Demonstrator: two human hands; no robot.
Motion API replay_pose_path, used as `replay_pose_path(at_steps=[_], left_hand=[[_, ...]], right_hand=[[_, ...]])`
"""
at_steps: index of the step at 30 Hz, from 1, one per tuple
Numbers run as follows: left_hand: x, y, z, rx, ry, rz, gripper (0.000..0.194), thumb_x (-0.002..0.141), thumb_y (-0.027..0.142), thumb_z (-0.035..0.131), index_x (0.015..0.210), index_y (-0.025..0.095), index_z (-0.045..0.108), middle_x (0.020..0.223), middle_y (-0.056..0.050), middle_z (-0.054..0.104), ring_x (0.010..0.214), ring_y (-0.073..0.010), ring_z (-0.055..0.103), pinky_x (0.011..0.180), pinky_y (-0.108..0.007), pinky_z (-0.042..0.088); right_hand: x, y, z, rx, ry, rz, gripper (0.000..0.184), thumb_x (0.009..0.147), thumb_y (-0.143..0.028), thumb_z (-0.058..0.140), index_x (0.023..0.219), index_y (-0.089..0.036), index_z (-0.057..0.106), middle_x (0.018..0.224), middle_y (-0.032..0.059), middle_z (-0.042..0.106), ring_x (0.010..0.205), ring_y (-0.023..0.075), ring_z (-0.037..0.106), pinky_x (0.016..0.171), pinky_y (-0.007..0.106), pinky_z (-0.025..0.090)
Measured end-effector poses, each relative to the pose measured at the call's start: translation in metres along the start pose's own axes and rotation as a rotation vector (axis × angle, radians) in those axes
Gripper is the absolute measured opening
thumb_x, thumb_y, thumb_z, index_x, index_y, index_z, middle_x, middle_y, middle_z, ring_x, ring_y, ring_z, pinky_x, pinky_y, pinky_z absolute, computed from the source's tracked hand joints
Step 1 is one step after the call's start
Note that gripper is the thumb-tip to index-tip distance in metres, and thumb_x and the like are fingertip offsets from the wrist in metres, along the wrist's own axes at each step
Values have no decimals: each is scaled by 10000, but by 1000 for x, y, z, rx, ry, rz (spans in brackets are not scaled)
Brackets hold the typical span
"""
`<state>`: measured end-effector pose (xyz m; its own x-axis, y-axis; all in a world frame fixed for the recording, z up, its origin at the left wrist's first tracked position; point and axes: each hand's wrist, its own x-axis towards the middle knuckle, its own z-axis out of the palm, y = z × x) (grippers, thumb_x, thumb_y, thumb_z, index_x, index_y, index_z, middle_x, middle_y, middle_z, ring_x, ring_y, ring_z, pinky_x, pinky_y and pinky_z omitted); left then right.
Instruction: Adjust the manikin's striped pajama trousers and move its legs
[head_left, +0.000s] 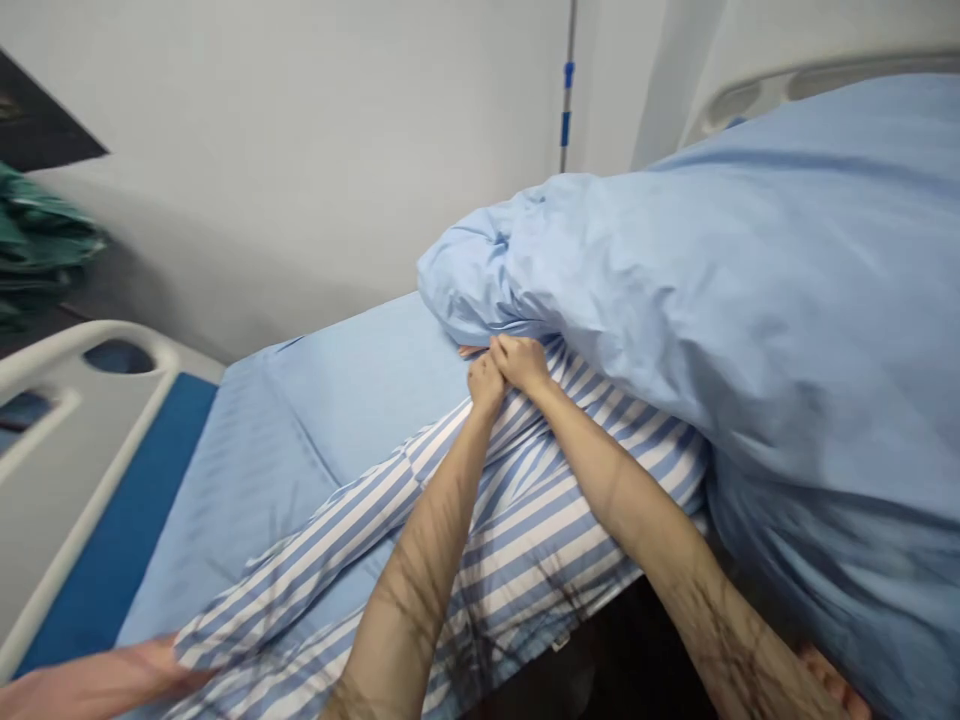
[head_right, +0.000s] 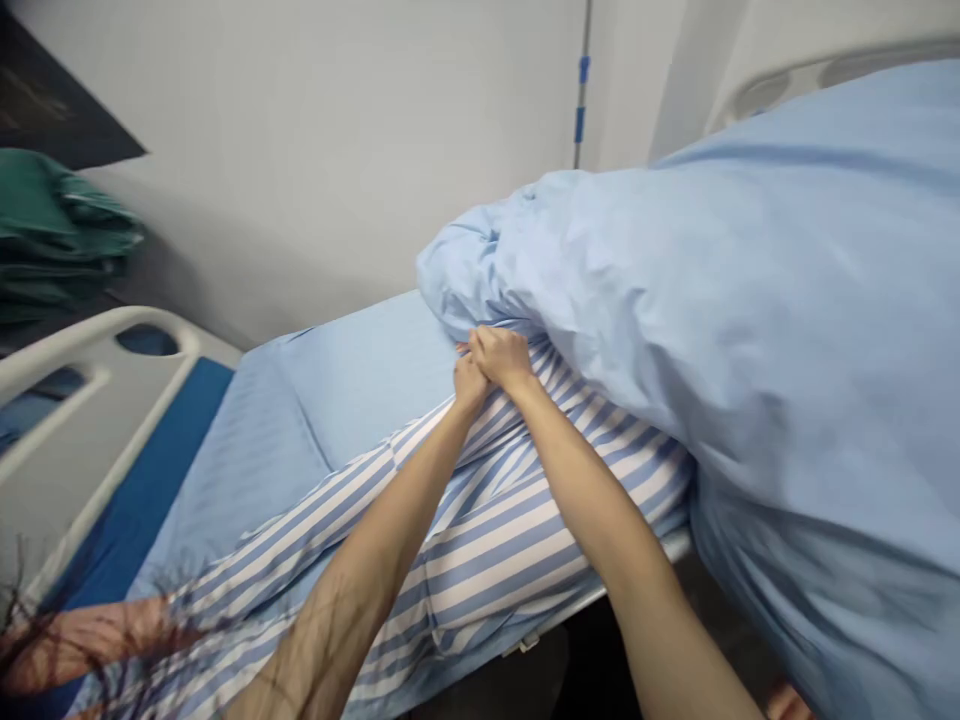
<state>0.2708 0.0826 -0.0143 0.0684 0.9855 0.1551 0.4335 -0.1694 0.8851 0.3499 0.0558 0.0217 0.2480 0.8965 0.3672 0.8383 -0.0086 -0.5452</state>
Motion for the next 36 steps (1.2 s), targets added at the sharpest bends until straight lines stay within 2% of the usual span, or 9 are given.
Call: replay_pose_path(at_steps=[4,9,12,15,22,25,27,30,36], left_hand=[[-3,1,-1,-55,-51,19,390,964,293,384,706,145,635,809,-113,699,759,-142,560,738,-271,387],[-6,4,4,-171,-49,-37,443,960,316,364,569,193,532,601,-40,605,646,-133,555,730,-271,411],[-9,3,-15,-327,-85,-146,430,938,315,384,541,192,498,507,-6,541,532,-117,521,657,-259,419],[-20,-8,-75,-386,-16,-256,404,904,313,418,532,180,507,473,5,522,469,-102,484,590,-246,404],[-95,-98,-297,-75,257,-317,397,842,366,448,486,196,494,454,1,504,478,-125,498,564,-249,396],[-128,-144,-342,266,333,-343,445,875,357,402,465,205,480,470,-25,524,554,-152,531,622,-258,393],[-139,-161,-347,462,364,-377,434,889,347,395,494,204,503,574,-61,613,657,-183,581,643,-270,374],[-140,-163,-341,582,303,-440,404,900,346,389,589,206,606,777,-114,715,801,-244,636,679,-297,377],[-137,-162,-342,557,266,-478,439,937,366,358,758,209,727,892,-158,741,885,-283,666,709,-312,409]], right_hand=[[5,2,-7,-88,40,-95,421,1022,-351,355,899,-143,700,895,131,727,818,184,626,700,250,333],[13,33,10,-50,-50,-38,557,1038,-401,257,791,-153,690,790,128,717,715,187,589,651,280,312],[13,45,15,-9,-5,-27,623,1033,-458,211,769,-153,685,740,124,698,672,192,563,637,294,303],[10,44,14,-3,-9,-19,640,1025,-494,223,751,-153,691,731,134,695,651,195,544,624,306,285],[4,27,8,-144,-151,-15,486,1015,-399,360,907,-174,777,917,182,744,766,222,625,657,319,331],[2,12,6,-260,-243,-11,365,979,-327,455,931,-200,793,971,182,753,806,222,662,685,308,368],[-3,-14,9,-292,-249,-8,348,967,-298,466,923,-184,792,962,186,755,791,218,671,685,298,380],[-26,-86,30,-218,-233,-65,375,970,-278,435,848,-166,772,871,149,757,726,191,652,661,271,375],[-125,-263,128,230,-405,-383,450,987,-363,394,679,-225,691,711,28,731,663,159,611,633,255,348]])
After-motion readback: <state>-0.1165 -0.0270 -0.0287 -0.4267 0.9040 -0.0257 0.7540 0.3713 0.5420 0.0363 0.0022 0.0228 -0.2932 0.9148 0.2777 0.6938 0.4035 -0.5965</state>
